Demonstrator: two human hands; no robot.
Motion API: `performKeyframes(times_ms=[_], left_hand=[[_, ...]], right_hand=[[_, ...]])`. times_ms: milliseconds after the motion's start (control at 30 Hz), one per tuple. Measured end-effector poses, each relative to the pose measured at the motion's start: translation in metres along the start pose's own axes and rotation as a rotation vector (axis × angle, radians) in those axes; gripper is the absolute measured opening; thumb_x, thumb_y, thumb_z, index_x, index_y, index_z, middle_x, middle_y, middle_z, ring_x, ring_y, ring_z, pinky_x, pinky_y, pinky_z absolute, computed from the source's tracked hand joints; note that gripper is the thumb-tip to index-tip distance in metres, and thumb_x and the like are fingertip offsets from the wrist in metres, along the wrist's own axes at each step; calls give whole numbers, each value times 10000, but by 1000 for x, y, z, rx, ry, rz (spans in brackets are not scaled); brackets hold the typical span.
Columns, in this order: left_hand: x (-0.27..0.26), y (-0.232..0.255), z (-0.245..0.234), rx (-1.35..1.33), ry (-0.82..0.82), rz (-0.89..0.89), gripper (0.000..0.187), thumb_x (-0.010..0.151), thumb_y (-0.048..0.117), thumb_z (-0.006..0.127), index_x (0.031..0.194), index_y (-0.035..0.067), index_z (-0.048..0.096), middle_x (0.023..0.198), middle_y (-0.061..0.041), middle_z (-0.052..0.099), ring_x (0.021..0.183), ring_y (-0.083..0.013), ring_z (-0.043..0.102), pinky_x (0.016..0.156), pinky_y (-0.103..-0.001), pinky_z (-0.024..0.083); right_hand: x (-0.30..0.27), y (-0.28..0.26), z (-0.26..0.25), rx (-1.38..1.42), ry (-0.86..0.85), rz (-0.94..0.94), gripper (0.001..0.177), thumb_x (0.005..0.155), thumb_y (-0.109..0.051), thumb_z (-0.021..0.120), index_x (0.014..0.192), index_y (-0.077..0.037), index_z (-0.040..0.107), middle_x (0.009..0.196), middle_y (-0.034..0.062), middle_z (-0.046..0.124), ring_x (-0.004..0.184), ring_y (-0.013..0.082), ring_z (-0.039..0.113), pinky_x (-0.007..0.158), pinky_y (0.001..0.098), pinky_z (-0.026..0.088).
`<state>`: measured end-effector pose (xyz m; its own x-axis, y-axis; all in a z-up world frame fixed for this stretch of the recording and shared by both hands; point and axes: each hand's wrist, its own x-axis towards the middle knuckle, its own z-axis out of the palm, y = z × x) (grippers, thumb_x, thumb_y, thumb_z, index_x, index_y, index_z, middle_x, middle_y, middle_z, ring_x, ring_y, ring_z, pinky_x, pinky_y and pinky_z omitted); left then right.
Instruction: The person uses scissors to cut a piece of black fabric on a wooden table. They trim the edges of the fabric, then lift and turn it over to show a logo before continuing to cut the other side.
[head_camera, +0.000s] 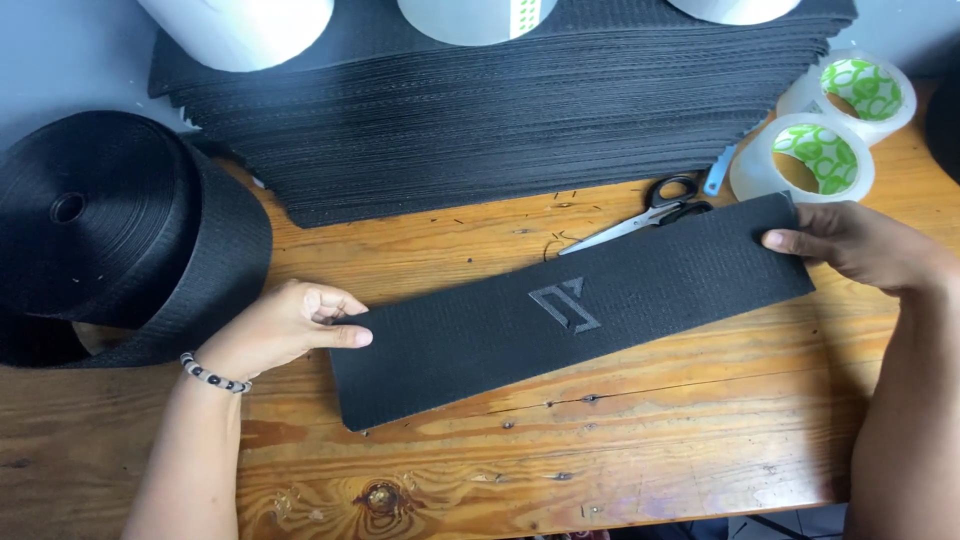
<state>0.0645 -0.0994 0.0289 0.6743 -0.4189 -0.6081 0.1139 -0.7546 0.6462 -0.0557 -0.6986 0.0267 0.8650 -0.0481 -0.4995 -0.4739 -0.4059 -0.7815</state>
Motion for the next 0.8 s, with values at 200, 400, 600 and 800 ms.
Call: performKeyframes(times_ms=[200, 400, 600, 800], left_hand=[[1, -20, -10, -336, 169, 99, 371, 767, 26, 841, 1130, -27, 781, 1036, -61, 762, 959, -125, 650, 889, -265, 503], [-17, -20, -18, -367, 211, 197, 208, 789, -30, 855, 988, -2, 798, 837, -38, 732, 753, -92, 606, 694, -238, 484], [-33, -5, -19, -209, 336, 350, 121, 772, 47, 866, 878, 38, 809, 882, -4, 748, 819, -65, 653, 769, -195, 548], [-40, 2, -14, -178, 486, 428, 154, 724, 46, 898, 815, 30, 775, 909, -43, 757, 811, -68, 658, 733, -159, 550]], right_hand=[[8, 18, -5, 68, 4, -56, 341, 964, -69, 588, 1236, 47, 757, 1231, 107, 773, 1126, 226, 669, 1059, 410, 509], [23, 63, -28, 70, 30, -107, 216, 991, -136, 658, 1080, 4, 795, 967, 72, 740, 867, 211, 650, 786, 412, 549], [33, 98, -49, 8, 150, -133, 140, 922, -63, 758, 903, 63, 817, 860, 129, 760, 793, 207, 636, 712, 363, 556], [35, 104, -53, -30, 216, -86, 332, 891, -173, 824, 636, -17, 679, 632, 57, 518, 610, 170, 534, 541, 340, 457]])
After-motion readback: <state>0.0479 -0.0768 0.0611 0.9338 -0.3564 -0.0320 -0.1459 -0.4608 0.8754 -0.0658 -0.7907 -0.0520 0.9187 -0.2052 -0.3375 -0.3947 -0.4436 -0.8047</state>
